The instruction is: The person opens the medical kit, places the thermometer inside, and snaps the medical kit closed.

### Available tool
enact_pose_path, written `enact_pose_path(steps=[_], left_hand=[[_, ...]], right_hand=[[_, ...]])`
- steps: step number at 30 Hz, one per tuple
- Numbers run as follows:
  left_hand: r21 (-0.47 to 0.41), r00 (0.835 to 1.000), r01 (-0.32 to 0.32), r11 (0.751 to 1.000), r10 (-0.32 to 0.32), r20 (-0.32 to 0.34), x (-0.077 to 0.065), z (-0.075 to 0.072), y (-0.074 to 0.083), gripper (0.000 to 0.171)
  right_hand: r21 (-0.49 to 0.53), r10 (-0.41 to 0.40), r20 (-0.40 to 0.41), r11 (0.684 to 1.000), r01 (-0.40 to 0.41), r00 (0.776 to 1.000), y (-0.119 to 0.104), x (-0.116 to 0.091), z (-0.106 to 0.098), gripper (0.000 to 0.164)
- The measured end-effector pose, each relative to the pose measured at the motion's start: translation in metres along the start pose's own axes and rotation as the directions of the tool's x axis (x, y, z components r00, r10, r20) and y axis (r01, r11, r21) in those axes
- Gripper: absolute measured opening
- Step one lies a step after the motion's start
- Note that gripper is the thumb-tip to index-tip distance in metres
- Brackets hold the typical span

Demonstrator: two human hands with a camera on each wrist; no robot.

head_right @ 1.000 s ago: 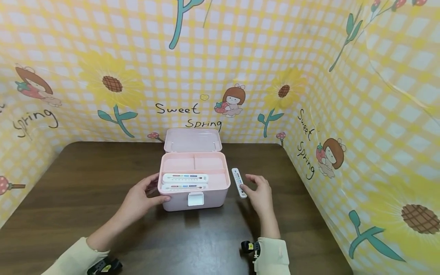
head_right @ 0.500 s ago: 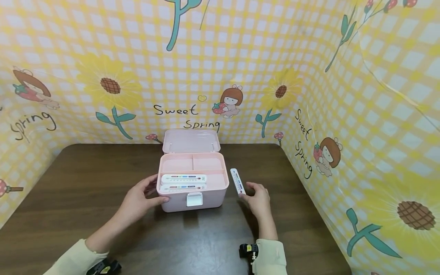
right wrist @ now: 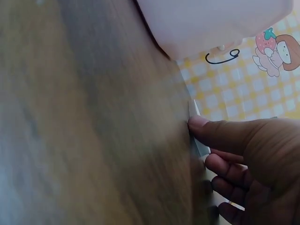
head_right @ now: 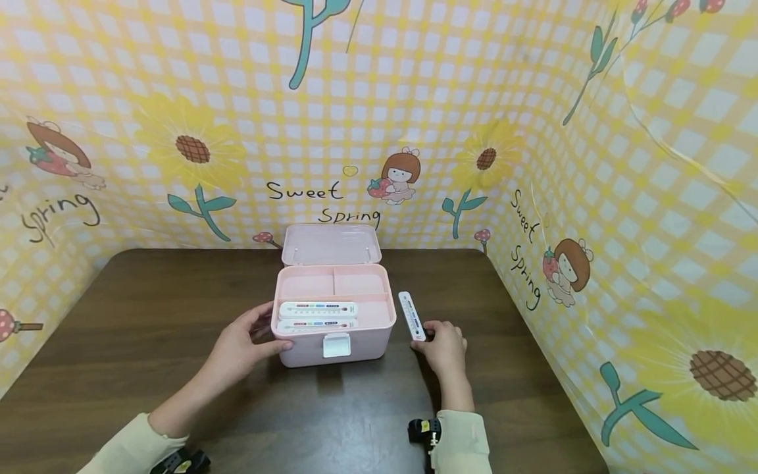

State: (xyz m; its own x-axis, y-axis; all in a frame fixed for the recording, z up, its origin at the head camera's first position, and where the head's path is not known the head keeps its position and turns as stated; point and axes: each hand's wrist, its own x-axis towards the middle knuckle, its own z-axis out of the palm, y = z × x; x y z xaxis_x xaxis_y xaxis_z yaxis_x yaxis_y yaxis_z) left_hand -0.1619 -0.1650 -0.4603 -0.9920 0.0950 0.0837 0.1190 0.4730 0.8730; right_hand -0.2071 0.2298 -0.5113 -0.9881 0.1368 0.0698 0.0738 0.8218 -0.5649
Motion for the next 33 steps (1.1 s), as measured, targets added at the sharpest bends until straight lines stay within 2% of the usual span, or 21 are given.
enact_pose_path(steps=[10,16,25,33], left_hand=[[0.002,1.000,0.009,1.000,-0.009,0.000,-0.0016,-0.0004,0.0012,0.096],[-0.003,1.000,0.015,1.000,-0.015,0.004,-0.0031,-0.0002,0.0037,0.096],[-0.007,1.000,0.009,1.000,-0.009,0.001,-0.0023,-0.0004,0.0047,0.095],[-0.013,1.000,0.014,1.000,-0.014,-0.001,-0.0026,-0.0022,0.0067,0.094]], right_hand=[[-0.063,0.048,-0.009,0.997,-0.049,0.999,-0.0070,0.0024,0.0035,0.034],[-0.074,0.058,-0.022,0.995,-0.060,0.998,-0.0079,0.0024,0.0052,0.030],[-0.087,0.029,-0.063,0.996,-0.034,0.998,-0.0076,0.0000,0.0060,0.026],[0.003,0.038,-0.093,0.999,-0.037,0.995,-0.0049,-0.0026,0.0063,0.031]])
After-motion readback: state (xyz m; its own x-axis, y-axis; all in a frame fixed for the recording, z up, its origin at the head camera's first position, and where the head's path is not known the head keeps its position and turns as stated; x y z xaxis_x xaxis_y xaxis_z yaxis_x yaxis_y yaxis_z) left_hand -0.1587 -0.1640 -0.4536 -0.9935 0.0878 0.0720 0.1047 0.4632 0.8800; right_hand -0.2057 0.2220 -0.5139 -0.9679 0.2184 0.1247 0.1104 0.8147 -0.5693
